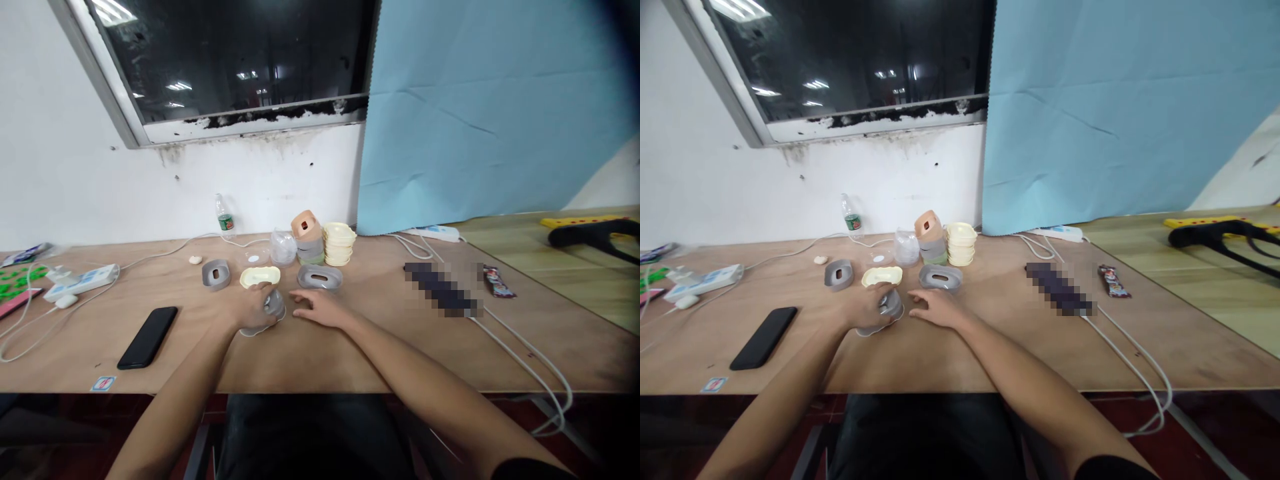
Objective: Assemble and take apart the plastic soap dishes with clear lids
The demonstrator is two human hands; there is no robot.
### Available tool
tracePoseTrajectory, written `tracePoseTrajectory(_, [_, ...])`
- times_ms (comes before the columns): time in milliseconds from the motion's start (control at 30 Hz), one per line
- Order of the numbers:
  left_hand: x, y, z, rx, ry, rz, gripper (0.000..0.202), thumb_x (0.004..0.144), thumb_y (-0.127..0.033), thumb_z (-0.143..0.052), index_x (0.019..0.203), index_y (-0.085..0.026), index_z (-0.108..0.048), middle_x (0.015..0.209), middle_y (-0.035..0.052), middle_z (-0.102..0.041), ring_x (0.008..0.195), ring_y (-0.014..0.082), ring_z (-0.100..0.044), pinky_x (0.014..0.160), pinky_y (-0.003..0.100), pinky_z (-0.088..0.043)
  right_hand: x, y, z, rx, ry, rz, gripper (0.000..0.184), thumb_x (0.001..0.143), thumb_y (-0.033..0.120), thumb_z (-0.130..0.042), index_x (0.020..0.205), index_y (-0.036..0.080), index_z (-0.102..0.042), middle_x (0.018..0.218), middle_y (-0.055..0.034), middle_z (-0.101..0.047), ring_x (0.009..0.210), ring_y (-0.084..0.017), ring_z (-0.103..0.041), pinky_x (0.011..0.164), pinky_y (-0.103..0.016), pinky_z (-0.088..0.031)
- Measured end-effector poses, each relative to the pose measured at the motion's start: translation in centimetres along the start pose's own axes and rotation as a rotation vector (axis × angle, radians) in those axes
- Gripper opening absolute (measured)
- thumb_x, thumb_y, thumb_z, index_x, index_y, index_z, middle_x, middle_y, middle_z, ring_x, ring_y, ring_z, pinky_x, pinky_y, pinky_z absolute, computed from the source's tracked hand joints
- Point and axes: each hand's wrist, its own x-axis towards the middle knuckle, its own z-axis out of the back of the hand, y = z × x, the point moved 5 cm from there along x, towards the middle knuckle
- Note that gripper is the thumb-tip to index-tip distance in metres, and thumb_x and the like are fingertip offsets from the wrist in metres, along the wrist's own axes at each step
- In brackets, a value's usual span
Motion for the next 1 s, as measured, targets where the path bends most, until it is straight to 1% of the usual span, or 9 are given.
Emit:
tracePoseTrajectory(133, [0.1, 0.2, -0.5, -0.027, -0.043, -0.036, 0.078, 0.06, -0.048, -0.07, 0.131, -0.027, -0.049, 0.137, 0.0109, -0.048, 0.123, 0.0378, -0.047, 0.099, 0.045, -0.041, 0.0, -0.2, -0.1, 0.012, -0.002, -0.006, 0.052, 0.079, 0.043, -0.065, 0.128, 0.027, -0.057, 0.11, -0.0049, -0.07, 0.088, -0.021, -0.065, 0.081, -0.034, -0.048])
tracePoseTrajectory(300, [0.2, 0.8, -1.2, 0.006, -0.003, 0.004, 0.074, 0.065, -0.051, -0.066, 0.133, -0.029, -0.046, 0.121, 0.0108, -0.055, 0.107, 0.0337, -0.057, 0.089, 0.041, -0.044, -0.1, -0.2, -0.1, 0.001, -0.004, -0.006, 0.049, 0.079, 0.045, -0.065, 0.125, 0.028, -0.06, 0.107, -0.0035, -0.07, 0.079, -0.018, -0.064, 0.073, -0.031, -0.047])
tracePoseTrajectory(367, [0.0, 1.4, -1.2, 0.028, 0.017, 0.054, 0.075, 0.066, -0.053, -0.065, 0.134, -0.029, -0.044, 0.117, 0.0108, -0.056, 0.105, 0.0332, -0.058, 0.089, 0.041, -0.044, -0.1, -0.3, 0.1, 0.004, -0.034, -0.004, 0.046, 0.08, 0.045, -0.064, 0.123, 0.027, -0.061, 0.104, -0.0034, -0.07, 0.074, -0.016, -0.062, 0.07, -0.03, -0.047])
tracePoseTrajectory(567, [-2.5, 5.3, -0.2, 0.106, 0.021, 0.304, 0.072, 0.07, -0.057, -0.058, 0.13, -0.02, -0.043, 0.12, 0.0167, -0.053, 0.115, 0.0367, -0.052, 0.092, 0.045, -0.04, -0.2, -1.4, 2.7, 0.02, -0.278, -0.037, 0.032, 0.085, 0.041, -0.057, 0.108, 0.022, -0.069, 0.09, -0.0042, -0.071, 0.068, -0.015, -0.06, 0.069, -0.03, -0.047])
tracePoseTrajectory(700, [-4.5, 8.8, 0.5, 0.132, 0.044, 0.452, 0.075, 0.072, -0.061, -0.052, 0.133, -0.018, -0.04, 0.128, 0.0196, -0.049, 0.118, 0.0379, -0.049, 0.094, 0.047, -0.038, -0.5, -1.9, 5.1, -0.075, -0.445, -0.069, 0.028, 0.084, 0.041, -0.058, 0.1, 0.022, -0.071, 0.092, -0.0063, -0.07, 0.078, -0.02, -0.061, 0.075, -0.034, -0.046])
tracePoseTrajectory(767, [-5.2, 10.5, 1.1, 0.181, 0.043, 0.549, 0.076, 0.073, -0.061, -0.05, 0.134, -0.017, -0.041, 0.129, 0.0214, -0.05, 0.118, 0.0406, -0.048, 0.095, 0.051, -0.036, -0.5, -2.2, 5.8, -0.151, -0.461, -0.066, 0.028, 0.083, 0.041, -0.061, 0.101, 0.022, -0.07, 0.093, -0.0074, -0.069, 0.087, -0.023, -0.059, 0.081, -0.036, -0.045])
tracePoseTrajectory(833, [-5.5, 11.3, 1.9, 0.265, 0.013, 0.628, 0.076, 0.072, -0.062, -0.05, 0.132, -0.015, -0.045, 0.13, 0.0236, -0.049, 0.12, 0.0436, -0.046, 0.096, 0.055, -0.032, -0.5, -2.6, 6.0, -0.225, -0.427, -0.06, 0.031, 0.081, 0.042, -0.063, 0.103, 0.021, -0.07, 0.096, -0.0087, -0.068, 0.094, -0.026, -0.057, 0.086, -0.039, -0.042])
tracePoseTrajectory(900, [-5.1, 10.8, 2.7, 0.363, -0.059, 0.642, 0.078, 0.071, -0.064, -0.051, 0.13, -0.013, -0.048, 0.135, 0.0256, -0.045, 0.124, 0.0459, -0.04, 0.099, 0.059, -0.027, -0.3, -3.2, 5.6, -0.279, -0.372, -0.072, 0.037, 0.078, 0.044, -0.066, 0.107, 0.021, -0.069, 0.101, -0.01, -0.065, 0.1, -0.028, -0.054, 0.091, -0.041, -0.039])
tracePoseTrajectory(1000, [-3.0, 7.9, 3.0, 0.448, -0.195, 0.512, 0.072, 0.076, -0.056, -0.052, 0.133, -0.014, -0.046, 0.143, 0.0228, -0.038, 0.134, 0.0434, -0.027, 0.104, 0.059, -0.02, -0.2, -4.2, 4.6, -0.327, -0.277, -0.095, 0.046, 0.072, 0.048, -0.072, 0.111, 0.023, -0.068, 0.106, -0.0103, -0.063, 0.104, -0.029, -0.052, 0.092, -0.044, -0.037])
